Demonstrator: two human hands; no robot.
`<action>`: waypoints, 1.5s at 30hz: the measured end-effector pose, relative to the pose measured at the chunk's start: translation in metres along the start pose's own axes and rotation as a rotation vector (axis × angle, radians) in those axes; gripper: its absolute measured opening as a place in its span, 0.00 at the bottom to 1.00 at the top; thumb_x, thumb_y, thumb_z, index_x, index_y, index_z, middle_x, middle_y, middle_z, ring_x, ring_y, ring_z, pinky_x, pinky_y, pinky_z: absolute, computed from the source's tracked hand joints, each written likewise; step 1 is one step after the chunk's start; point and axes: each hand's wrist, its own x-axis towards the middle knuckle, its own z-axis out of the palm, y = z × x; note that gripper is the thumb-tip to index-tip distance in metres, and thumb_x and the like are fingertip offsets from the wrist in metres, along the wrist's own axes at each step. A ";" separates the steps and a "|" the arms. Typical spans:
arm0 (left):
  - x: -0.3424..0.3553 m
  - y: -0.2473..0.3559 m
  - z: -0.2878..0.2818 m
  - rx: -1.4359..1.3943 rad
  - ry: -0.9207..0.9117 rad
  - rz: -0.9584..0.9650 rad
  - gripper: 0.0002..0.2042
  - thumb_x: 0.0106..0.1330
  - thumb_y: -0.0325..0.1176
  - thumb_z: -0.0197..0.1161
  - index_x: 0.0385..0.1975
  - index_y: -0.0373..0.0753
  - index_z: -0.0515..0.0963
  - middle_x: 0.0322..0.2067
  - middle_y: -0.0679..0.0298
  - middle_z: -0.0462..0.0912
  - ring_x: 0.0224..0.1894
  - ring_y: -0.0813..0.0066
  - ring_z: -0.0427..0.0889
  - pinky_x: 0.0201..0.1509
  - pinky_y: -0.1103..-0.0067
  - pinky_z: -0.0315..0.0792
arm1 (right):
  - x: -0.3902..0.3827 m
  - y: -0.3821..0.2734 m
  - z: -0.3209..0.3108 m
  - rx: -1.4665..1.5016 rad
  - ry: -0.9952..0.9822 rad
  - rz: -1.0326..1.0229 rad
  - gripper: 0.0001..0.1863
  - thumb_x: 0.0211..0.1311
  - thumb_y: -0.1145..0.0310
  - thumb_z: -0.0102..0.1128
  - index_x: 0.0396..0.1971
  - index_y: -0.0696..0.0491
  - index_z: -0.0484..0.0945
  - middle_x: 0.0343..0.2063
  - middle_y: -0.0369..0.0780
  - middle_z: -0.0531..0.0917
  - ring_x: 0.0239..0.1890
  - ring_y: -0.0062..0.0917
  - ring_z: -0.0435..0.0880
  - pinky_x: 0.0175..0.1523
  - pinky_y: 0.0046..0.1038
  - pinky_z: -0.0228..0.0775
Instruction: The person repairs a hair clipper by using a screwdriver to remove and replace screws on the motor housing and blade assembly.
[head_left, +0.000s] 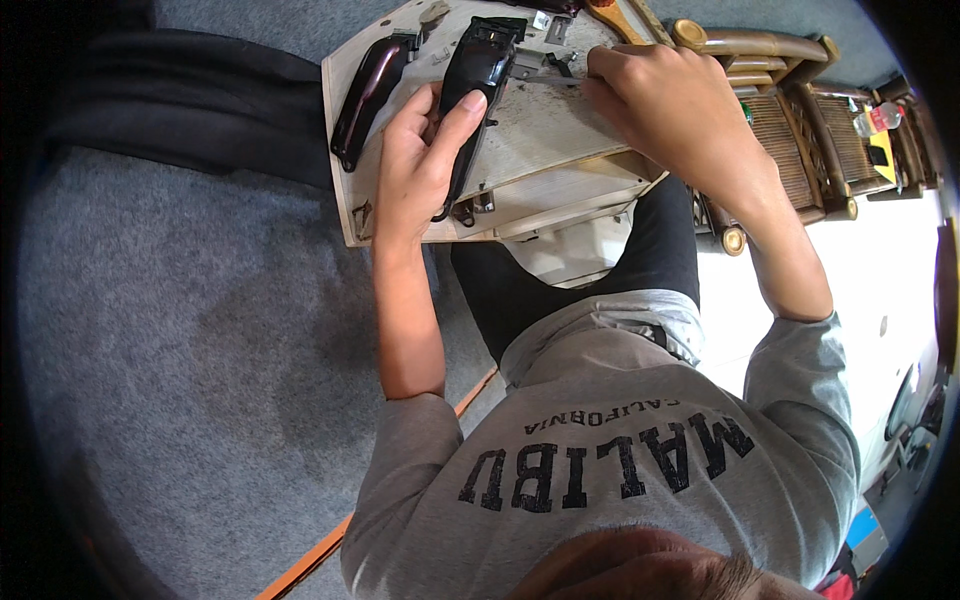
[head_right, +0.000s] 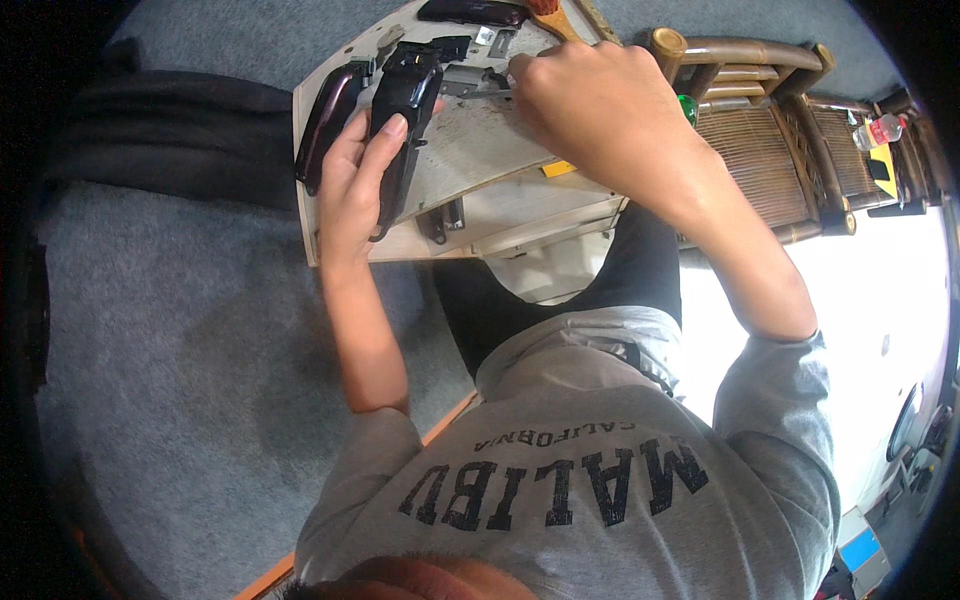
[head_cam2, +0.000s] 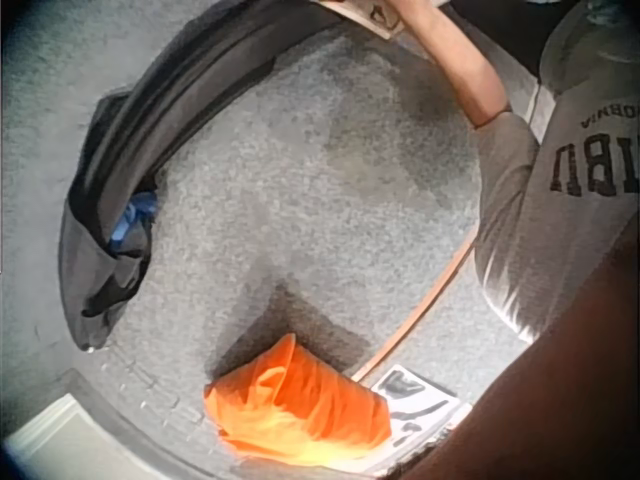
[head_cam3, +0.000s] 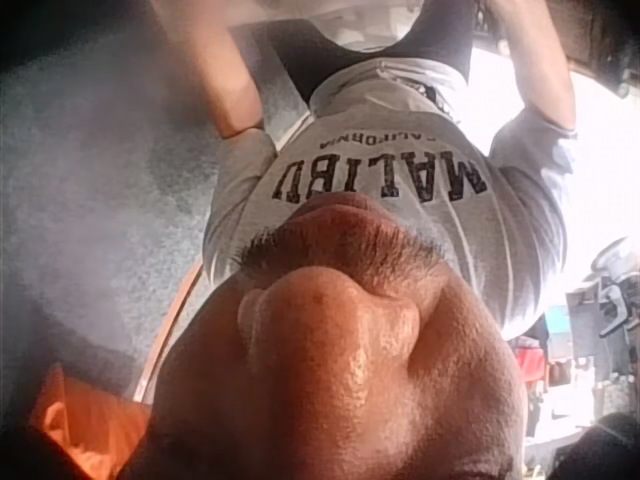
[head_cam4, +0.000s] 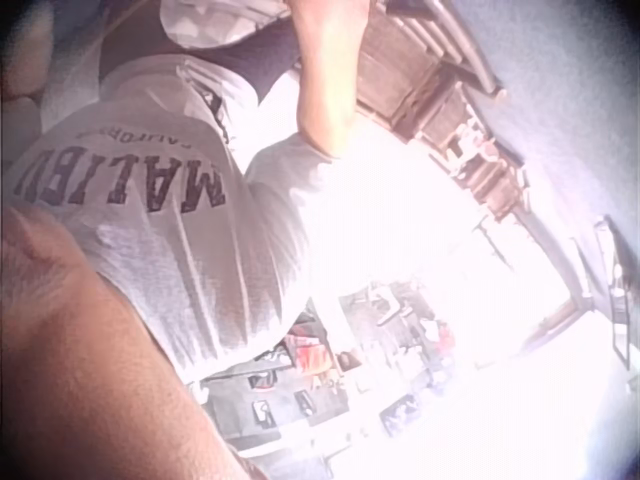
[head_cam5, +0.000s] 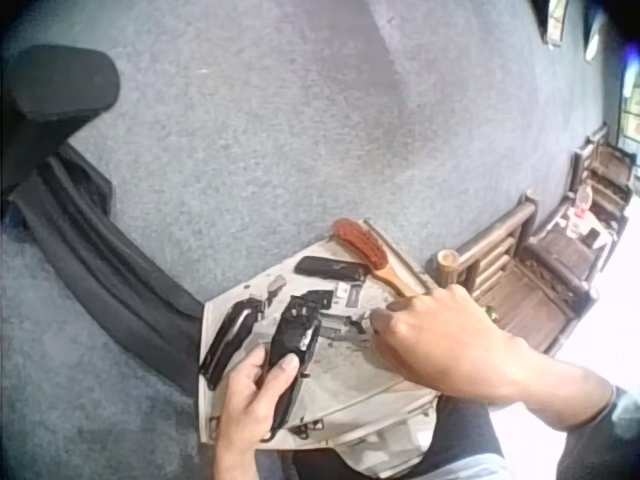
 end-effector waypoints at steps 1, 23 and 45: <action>0.001 -0.002 -0.001 0.016 -0.011 0.001 0.13 0.78 0.38 0.67 0.45 0.32 0.83 0.34 0.73 0.83 0.35 0.91 0.73 0.39 0.87 0.65 | -0.001 -0.001 -0.002 0.024 0.017 -0.010 0.08 0.66 0.66 0.64 0.35 0.56 0.86 0.25 0.49 0.88 0.32 0.44 0.91 0.35 0.42 0.83; 0.008 -0.002 0.002 0.051 -0.099 -0.015 0.13 0.77 0.39 0.69 0.43 0.33 0.82 0.34 0.74 0.81 0.37 0.90 0.73 0.41 0.86 0.66 | -0.004 -0.003 0.003 0.037 -0.026 0.009 0.10 0.68 0.65 0.63 0.34 0.57 0.86 0.25 0.49 0.89 0.31 0.44 0.92 0.35 0.42 0.84; 0.007 0.004 0.005 0.103 -0.105 -0.006 0.14 0.77 0.40 0.68 0.44 0.34 0.82 0.34 0.73 0.81 0.37 0.88 0.73 0.43 0.85 0.67 | -0.003 -0.003 0.002 0.008 -0.010 -0.005 0.09 0.67 0.66 0.65 0.32 0.57 0.87 0.26 0.48 0.89 0.32 0.43 0.93 0.35 0.39 0.84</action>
